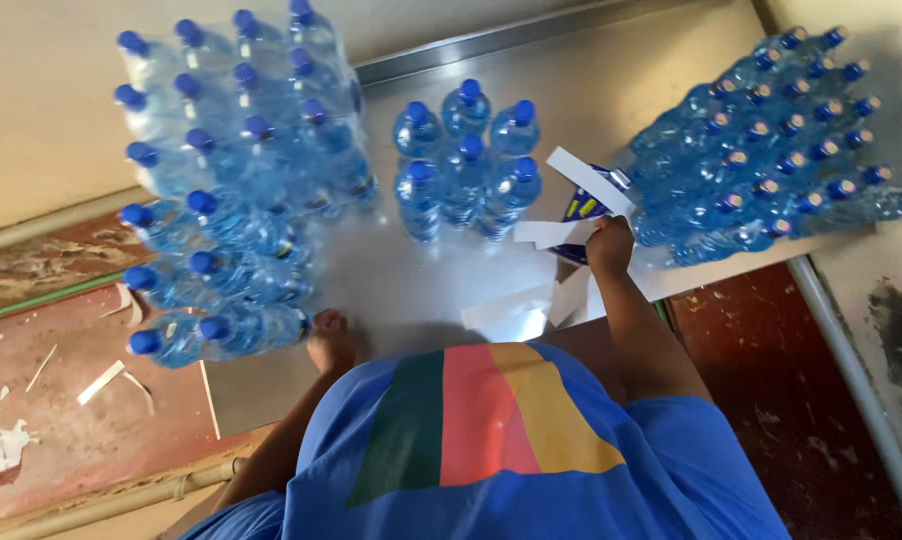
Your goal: The person stands at a metal table and repeatedly picks up clear plastic water bottles. They apply blue and yellow adhesive labels around the center of each bottle by hand, then place the labeled bottles into a group on the table. The process is repeated for several bottles throughout the video.
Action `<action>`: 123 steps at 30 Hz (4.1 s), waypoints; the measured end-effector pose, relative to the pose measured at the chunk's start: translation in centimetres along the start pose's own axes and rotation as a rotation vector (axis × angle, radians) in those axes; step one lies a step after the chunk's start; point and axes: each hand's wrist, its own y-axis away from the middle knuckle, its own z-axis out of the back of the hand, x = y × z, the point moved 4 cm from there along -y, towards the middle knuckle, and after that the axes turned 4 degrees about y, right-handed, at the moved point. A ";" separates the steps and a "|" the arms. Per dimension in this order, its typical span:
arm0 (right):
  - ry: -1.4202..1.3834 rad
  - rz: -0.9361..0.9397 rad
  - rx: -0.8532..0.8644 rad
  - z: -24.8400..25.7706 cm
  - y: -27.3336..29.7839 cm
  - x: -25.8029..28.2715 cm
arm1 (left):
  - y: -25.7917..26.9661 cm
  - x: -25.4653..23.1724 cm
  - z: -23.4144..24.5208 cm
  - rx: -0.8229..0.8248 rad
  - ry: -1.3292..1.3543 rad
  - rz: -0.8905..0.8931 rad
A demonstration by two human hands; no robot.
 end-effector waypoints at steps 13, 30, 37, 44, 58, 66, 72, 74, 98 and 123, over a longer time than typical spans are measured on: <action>-0.015 0.397 0.057 -2.9 3.0 1.1 | -3.4 -11.0 5.5 0.199 1.131 0.428; 0.174 0.716 0.002 -0.9 5.1 -1.8 | -3.9 -15.4 8.0 0.277 1.279 0.250; 0.167 0.641 -0.049 2.3 1.5 -1.0 | -8.2 -18.6 12.8 0.267 1.275 0.015; -0.160 0.320 0.111 6.5 -0.6 -1.5 | -10.0 -22.6 20.0 0.148 1.446 -0.367; -0.993 0.309 0.297 14.9 6.9 7.0 | -6.6 -22.4 24.4 -0.131 1.523 -0.577; -1.310 0.423 0.330 14.9 7.6 8.5 | -5.9 -21.0 24.3 0.022 1.524 -0.737; -1.286 0.454 0.342 16.4 9.0 10.0 | -6.4 -20.1 24.9 0.057 1.704 -0.525; -1.306 0.430 0.348 16.9 9.4 10.3 | -6.7 -20.6 24.3 0.097 1.840 -0.454; -1.250 0.412 0.047 15.2 7.1 6.7 | -5.3 -20.4 24.5 0.155 1.919 -0.835; -1.468 0.027 0.198 8.6 9.0 7.8 | -5.9 -24.6 21.6 0.614 1.886 -0.399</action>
